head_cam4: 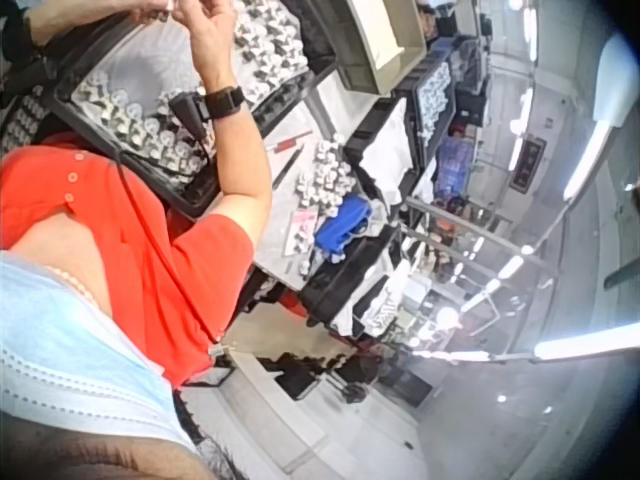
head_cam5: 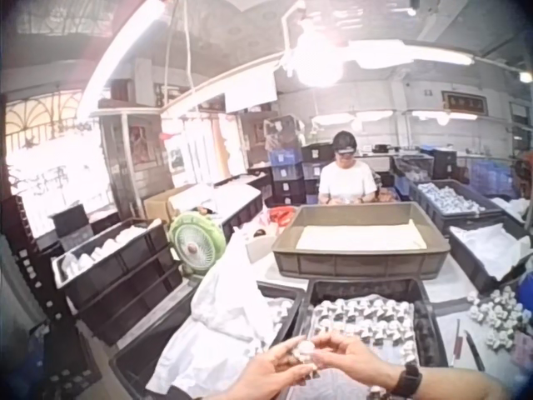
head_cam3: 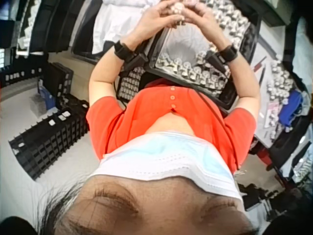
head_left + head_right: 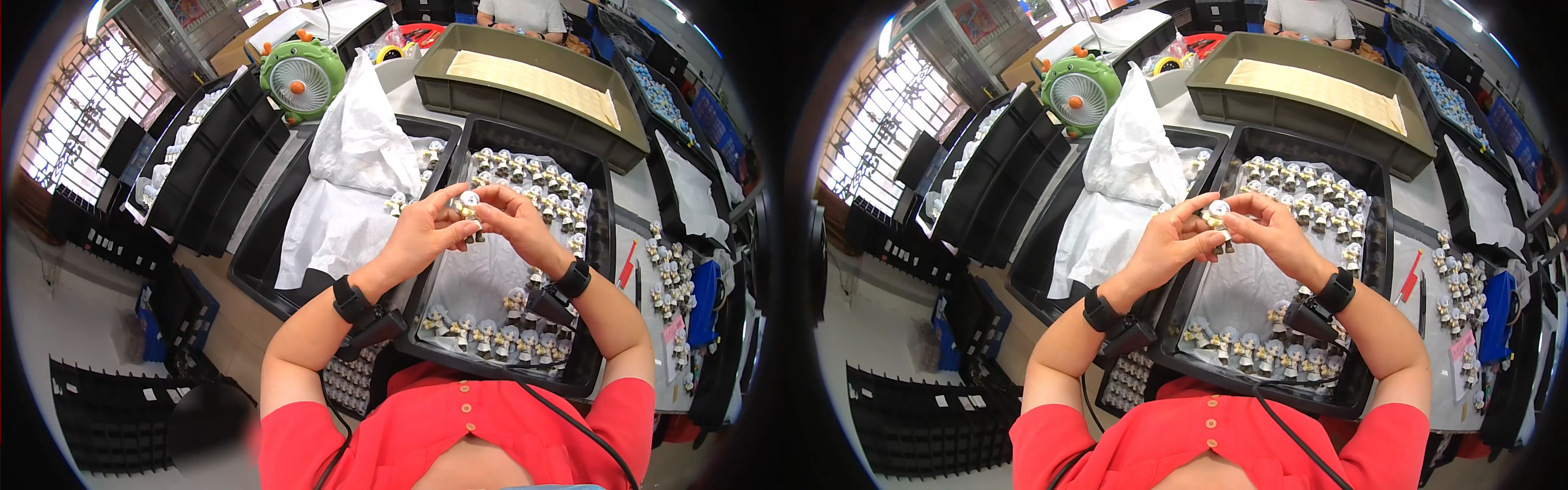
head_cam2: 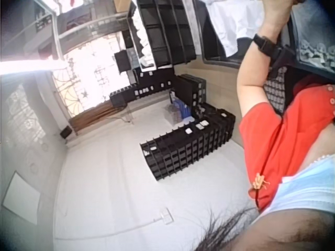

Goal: The person places a white sheet of paper into a black tray and then repeatedly picks up small, cylindrical objects from a nearby tray. They wrap each object individually in a small piece of paper and place the wrapped items into the lined tray. The process is repetitive, focusing on one item at a time.

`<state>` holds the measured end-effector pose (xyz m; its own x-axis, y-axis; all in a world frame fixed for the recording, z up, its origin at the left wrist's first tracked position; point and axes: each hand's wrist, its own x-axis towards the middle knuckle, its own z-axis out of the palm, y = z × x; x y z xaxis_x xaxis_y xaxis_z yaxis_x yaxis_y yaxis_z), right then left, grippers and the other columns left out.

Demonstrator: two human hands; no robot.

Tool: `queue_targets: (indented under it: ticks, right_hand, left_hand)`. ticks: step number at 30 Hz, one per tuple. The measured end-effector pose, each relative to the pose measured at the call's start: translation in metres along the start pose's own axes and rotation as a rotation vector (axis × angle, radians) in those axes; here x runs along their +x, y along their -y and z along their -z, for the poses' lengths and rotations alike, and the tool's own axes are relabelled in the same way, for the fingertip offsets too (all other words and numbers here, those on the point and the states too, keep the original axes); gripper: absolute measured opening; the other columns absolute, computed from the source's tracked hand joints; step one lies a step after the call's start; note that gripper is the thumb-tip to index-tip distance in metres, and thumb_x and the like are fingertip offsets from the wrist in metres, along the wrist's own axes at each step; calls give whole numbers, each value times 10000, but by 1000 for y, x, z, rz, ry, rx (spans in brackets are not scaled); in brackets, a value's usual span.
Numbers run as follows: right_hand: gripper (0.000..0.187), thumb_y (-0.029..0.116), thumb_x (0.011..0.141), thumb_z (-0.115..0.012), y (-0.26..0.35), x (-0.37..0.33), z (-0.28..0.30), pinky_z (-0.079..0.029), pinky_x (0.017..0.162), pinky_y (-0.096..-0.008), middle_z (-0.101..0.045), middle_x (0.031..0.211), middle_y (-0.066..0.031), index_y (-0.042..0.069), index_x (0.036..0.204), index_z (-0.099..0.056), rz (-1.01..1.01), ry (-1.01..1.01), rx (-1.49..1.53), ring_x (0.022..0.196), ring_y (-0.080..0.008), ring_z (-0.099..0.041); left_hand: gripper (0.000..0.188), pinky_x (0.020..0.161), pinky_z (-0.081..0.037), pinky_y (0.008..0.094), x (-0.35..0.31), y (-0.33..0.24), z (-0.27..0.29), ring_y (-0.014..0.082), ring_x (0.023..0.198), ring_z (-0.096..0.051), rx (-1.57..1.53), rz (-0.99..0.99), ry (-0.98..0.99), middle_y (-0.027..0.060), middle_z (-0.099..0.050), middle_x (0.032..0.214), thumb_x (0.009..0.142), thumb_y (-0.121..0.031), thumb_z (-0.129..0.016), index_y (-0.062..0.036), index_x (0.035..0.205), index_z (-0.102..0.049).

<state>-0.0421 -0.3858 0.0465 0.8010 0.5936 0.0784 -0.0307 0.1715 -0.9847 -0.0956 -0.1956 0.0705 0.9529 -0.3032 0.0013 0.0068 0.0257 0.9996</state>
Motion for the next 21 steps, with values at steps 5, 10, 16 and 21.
queue_targets:
  ticks: [5,10,16,21]
  right_hand:
    - [281,217,911,-583,-11,2,6,-505,746,-232,-581,970,-6,46,1126,-527,-166,34,296,858,-75,-578]
    - [262,193,934,-526,-11,3,6,-515,746,-241,-580,954,1,41,1145,-496,-228,119,494,788,-70,-580]
    - [269,182,944,-492,-12,2,2,-518,771,-265,-588,1045,-54,31,1166,-473,-221,168,540,846,-89,-601]
    - [296,159,936,-502,-8,4,2,-521,778,-282,-569,1048,-54,20,1193,-457,-238,163,545,905,-122,-599]
  left_hand:
    - [703,640,-482,203,-1,4,0,82,748,-583,207,-96,-13,37,-593,810,801,-96,-714,8,1379,-328]
    - [713,602,-452,190,-3,-2,-2,52,695,-541,380,-139,-27,25,-570,802,760,-130,-755,12,1351,-382]
    - [670,618,-441,215,-5,-4,-3,76,696,-499,618,-211,-114,12,-542,819,708,-195,-788,-41,1290,-493]
    - [633,698,-458,262,-6,-7,-3,139,845,-515,714,-331,-190,38,-532,956,686,-239,-790,-104,1252,-541]
